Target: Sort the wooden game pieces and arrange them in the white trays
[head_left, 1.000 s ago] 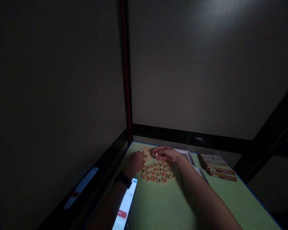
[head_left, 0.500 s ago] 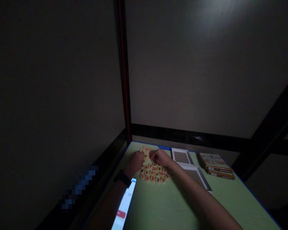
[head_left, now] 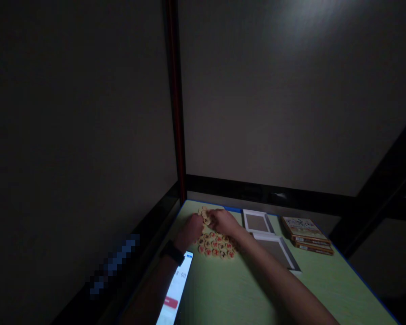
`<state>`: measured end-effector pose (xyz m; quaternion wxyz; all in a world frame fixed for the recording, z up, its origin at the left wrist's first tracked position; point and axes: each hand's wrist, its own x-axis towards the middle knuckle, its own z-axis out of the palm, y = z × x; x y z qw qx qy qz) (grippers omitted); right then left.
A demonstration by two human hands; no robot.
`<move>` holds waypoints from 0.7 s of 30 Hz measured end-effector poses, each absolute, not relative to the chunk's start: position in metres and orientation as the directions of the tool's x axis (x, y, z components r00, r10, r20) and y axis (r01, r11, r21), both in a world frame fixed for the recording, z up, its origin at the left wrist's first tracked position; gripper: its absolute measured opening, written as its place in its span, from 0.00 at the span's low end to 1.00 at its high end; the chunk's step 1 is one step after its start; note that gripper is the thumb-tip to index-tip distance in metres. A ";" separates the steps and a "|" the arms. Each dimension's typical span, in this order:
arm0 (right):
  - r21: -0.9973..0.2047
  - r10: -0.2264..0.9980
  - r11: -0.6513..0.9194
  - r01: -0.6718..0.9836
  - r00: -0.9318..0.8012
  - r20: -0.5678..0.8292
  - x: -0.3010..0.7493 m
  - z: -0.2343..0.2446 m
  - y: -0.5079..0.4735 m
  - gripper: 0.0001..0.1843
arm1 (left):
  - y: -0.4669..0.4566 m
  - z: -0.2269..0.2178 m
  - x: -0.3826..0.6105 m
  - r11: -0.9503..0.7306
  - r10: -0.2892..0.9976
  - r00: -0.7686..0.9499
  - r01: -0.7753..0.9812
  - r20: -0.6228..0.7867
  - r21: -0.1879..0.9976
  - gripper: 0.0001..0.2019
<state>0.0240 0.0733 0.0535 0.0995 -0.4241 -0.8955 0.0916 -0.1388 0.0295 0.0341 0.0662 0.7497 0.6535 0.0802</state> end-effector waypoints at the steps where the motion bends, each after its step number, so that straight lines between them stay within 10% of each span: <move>1: -0.244 0.770 0.635 0.733 -0.628 0.117 0.020 0.053 0.072 0.21 | 0.030 0.035 -0.140 -0.140 0.990 0.134 0.969 0.041 0.205 0.11; 15: -0.244 0.809 0.586 0.773 -0.573 0.130 0.019 0.051 0.065 0.10 | 0.019 0.043 -0.181 -0.077 0.995 0.054 0.949 0.086 0.305 0.10; 21: -0.209 0.828 0.560 0.802 -0.551 0.103 0.019 0.045 0.052 0.08 | 0.017 0.036 -0.191 -0.016 0.996 -0.034 0.853 0.086 0.521 0.11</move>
